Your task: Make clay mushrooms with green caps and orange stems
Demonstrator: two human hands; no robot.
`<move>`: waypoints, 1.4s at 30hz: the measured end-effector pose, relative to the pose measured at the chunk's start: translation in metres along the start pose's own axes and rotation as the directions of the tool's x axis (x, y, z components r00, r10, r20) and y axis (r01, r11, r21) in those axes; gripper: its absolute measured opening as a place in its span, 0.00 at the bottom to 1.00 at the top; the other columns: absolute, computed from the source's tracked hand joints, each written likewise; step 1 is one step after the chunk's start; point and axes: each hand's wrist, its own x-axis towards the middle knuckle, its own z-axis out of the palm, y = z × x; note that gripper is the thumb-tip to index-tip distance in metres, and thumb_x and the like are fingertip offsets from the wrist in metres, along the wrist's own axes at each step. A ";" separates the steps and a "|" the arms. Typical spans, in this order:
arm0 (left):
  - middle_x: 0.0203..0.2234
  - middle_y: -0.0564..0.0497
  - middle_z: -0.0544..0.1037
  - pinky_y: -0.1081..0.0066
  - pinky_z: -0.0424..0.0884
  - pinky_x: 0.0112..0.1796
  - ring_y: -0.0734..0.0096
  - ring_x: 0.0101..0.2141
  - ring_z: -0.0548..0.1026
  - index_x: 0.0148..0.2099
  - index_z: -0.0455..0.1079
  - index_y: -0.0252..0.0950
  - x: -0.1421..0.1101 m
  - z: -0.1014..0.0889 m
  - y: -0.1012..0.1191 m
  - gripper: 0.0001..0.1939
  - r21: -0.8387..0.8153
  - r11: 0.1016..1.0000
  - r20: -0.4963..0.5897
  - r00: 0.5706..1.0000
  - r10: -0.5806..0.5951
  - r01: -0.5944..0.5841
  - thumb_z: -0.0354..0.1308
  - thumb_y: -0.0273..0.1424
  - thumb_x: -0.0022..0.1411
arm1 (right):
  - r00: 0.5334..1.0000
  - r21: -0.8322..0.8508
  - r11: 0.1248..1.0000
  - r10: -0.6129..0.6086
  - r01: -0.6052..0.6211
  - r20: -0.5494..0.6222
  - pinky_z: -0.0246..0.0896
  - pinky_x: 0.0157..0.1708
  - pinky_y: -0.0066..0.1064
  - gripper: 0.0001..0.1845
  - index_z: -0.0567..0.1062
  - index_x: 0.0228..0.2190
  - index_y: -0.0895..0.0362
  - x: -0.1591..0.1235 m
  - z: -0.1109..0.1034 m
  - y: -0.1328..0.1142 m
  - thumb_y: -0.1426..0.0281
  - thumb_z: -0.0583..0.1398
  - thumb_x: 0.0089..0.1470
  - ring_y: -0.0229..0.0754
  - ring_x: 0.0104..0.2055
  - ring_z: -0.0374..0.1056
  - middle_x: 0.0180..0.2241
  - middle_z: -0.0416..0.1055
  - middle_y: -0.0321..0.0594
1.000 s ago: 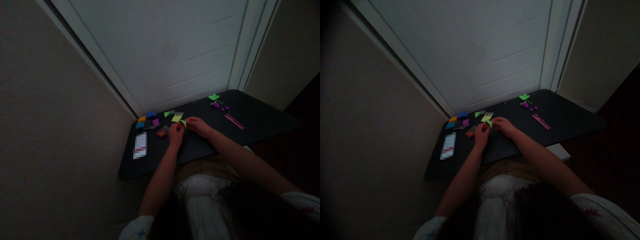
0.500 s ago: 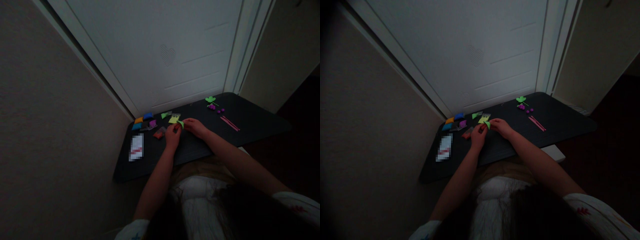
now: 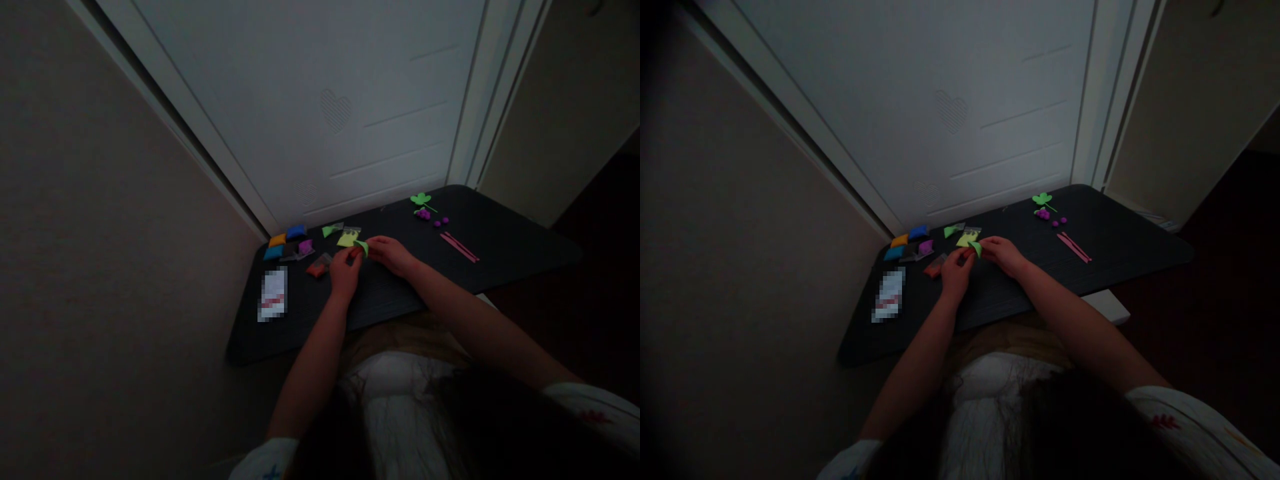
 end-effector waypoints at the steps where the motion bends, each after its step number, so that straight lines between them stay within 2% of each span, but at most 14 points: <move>1: 0.34 0.47 0.74 0.66 0.66 0.38 0.67 0.35 0.71 0.41 0.69 0.35 0.000 0.000 0.000 0.13 -0.002 1.000 0.000 1.000 0.002 -0.002 0.54 0.33 0.53 | 1.000 0.000 1.000 0.000 0.000 -0.002 0.60 0.39 0.31 0.06 0.73 0.25 0.57 0.000 0.000 0.000 0.69 0.63 0.39 0.35 0.32 0.67 0.27 0.72 0.35; 7: 0.37 0.46 0.74 0.67 0.66 0.39 0.67 0.37 0.71 0.43 0.68 0.34 0.001 0.001 0.000 0.15 -0.016 1.000 -0.005 1.000 0.003 -0.003 0.55 0.33 0.52 | 1.000 0.001 1.000 -0.006 0.006 -0.014 0.60 0.38 0.30 0.07 0.73 0.24 0.57 -0.001 0.001 -0.001 0.68 0.64 0.39 0.35 0.32 0.67 0.27 0.72 0.35; 24: 0.34 0.48 0.74 0.67 0.65 0.38 0.68 0.34 0.70 0.40 0.69 0.35 0.001 -0.001 0.001 0.12 -0.007 1.000 0.001 1.000 -0.005 0.005 0.56 0.33 0.52 | 0.999 0.020 0.999 -0.035 0.036 -0.034 0.60 0.40 0.32 0.08 0.72 0.24 0.56 0.001 -0.003 -0.001 0.67 0.64 0.38 0.35 0.32 0.67 0.27 0.72 0.35; 30: 0.38 0.48 0.72 0.70 0.65 0.34 0.72 0.31 0.68 0.51 0.60 0.36 0.001 -0.002 0.006 0.25 -0.131 0.990 -0.038 0.998 -0.054 0.048 0.57 0.30 0.50 | 0.998 0.010 0.999 -0.039 0.040 -0.054 0.60 0.39 0.31 0.08 0.73 0.25 0.55 0.001 -0.003 -0.004 0.66 0.63 0.39 0.35 0.32 0.67 0.28 0.72 0.34; 33: 0.38 0.49 0.72 0.73 0.65 0.31 0.74 0.31 0.68 0.50 0.60 0.36 0.003 -0.003 0.005 0.22 -0.291 0.947 -0.011 0.989 -0.149 0.140 0.52 0.24 0.50 | 0.997 -0.006 0.999 -0.046 0.046 -0.063 0.60 0.39 0.32 0.08 0.73 0.26 0.55 0.000 -0.003 -0.006 0.65 0.63 0.39 0.35 0.33 0.67 0.28 0.72 0.34; 35: 0.36 0.49 0.73 0.75 0.64 0.29 0.76 0.30 0.69 0.49 0.61 0.36 0.005 -0.004 0.003 0.20 -0.426 0.875 0.031 0.971 -0.238 0.228 0.49 0.24 0.51 | 0.996 -0.027 0.998 -0.050 0.048 -0.069 0.60 0.38 0.32 0.09 0.72 0.27 0.54 0.000 -0.003 -0.007 0.65 0.63 0.39 0.36 0.33 0.67 0.29 0.72 0.35; 39: 0.31 0.50 0.73 0.77 0.61 0.25 0.77 0.27 0.68 0.44 0.66 0.36 0.008 -0.005 0.000 0.15 -0.583 0.729 0.124 0.925 -0.358 0.360 0.49 0.32 0.54 | 0.993 -0.101 0.992 -0.081 0.072 -0.088 0.61 0.37 0.33 0.11 0.72 0.28 0.55 0.001 -0.002 -0.004 0.64 0.63 0.39 0.37 0.33 0.68 0.29 0.72 0.35; 42: 0.27 0.50 0.73 0.77 0.60 0.24 0.76 0.26 0.69 0.41 0.68 0.35 0.008 -0.004 -0.002 0.16 -0.592 0.693 0.158 0.902 -0.401 0.412 0.50 0.39 0.54 | 0.984 -0.200 0.972 -0.145 0.122 -0.103 0.60 0.38 0.33 0.11 0.72 0.28 0.55 0.001 -0.001 -0.001 0.64 0.62 0.39 0.36 0.31 0.67 0.28 0.71 0.34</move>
